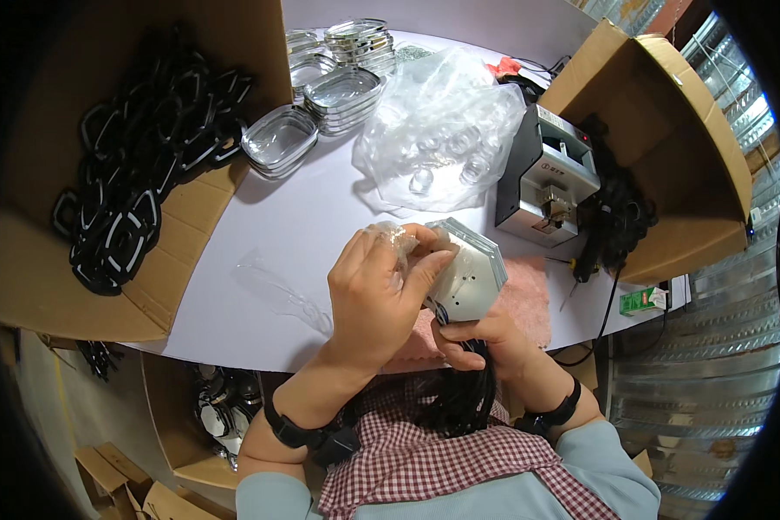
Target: The recorder is assembling and screwing together components of LED lighting fixtures at a factory workbench.
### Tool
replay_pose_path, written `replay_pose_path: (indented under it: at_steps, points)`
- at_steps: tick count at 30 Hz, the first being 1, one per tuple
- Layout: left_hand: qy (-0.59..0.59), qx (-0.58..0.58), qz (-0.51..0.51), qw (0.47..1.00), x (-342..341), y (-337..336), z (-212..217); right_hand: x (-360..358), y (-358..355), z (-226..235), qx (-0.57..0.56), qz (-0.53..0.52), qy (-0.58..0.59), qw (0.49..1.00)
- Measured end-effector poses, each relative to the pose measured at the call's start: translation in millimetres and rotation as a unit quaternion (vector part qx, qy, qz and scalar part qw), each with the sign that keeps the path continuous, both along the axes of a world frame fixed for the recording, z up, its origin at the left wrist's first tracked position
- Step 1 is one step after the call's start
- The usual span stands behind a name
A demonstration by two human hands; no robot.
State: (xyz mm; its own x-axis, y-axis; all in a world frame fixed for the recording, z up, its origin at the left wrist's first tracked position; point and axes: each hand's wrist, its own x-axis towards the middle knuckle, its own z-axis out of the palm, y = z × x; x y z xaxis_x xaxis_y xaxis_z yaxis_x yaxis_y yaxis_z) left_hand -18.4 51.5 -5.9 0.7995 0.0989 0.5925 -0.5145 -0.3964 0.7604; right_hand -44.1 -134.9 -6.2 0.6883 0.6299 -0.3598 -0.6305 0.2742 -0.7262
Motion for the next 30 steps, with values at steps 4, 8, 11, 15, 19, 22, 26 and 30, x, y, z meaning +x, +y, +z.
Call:
replay_pose_path:
  at_steps: [4, 8, 11, 15, 19, 22, 26, 30]
  points:
    - [0.016, -0.011, -0.002, 1.000, 3.5, -2.2, 3.4, -0.1, 0.0, -4.8, -0.024, -0.013, 0.007, 1.000]
    - [-0.031, 0.031, -0.011, 0.999, 7.2, -0.7, -7.9, -0.3, -1.4, -6.9, -0.035, -0.023, 0.017, 0.999]
    - [-0.007, -0.013, -0.038, 0.999, 0.9, 0.8, -12.3, 1.1, -3.6, -8.0, 0.007, -0.016, 0.016, 1.000]
    - [0.024, -0.038, -0.028, 0.999, 0.7, 1.4, -8.3, 0.2, -3.2, -8.9, 0.031, -0.024, 0.019, 0.999]
    - [0.013, -0.040, -0.034, 0.999, 1.5, -5.6, -5.1, -0.2, -3.3, -9.9, 0.007, -0.024, 0.018, 1.000]
    - [-0.057, 0.042, -0.041, 0.997, 1.2, -3.8, -10.8, -1.7, -1.6, -5.8, -0.004, -0.025, 0.011, 1.000]
    - [0.029, -0.179, -0.222, 0.958, -11.8, 1.5, -18.1, -1.2, -7.9, -4.0, 0.052, -0.042, 0.032, 0.997]
    - [0.233, -0.286, -0.350, 0.861, -30.1, 41.2, -31.6, -2.5, -17.1, 3.6, 0.104, -0.034, 0.000, 0.994]
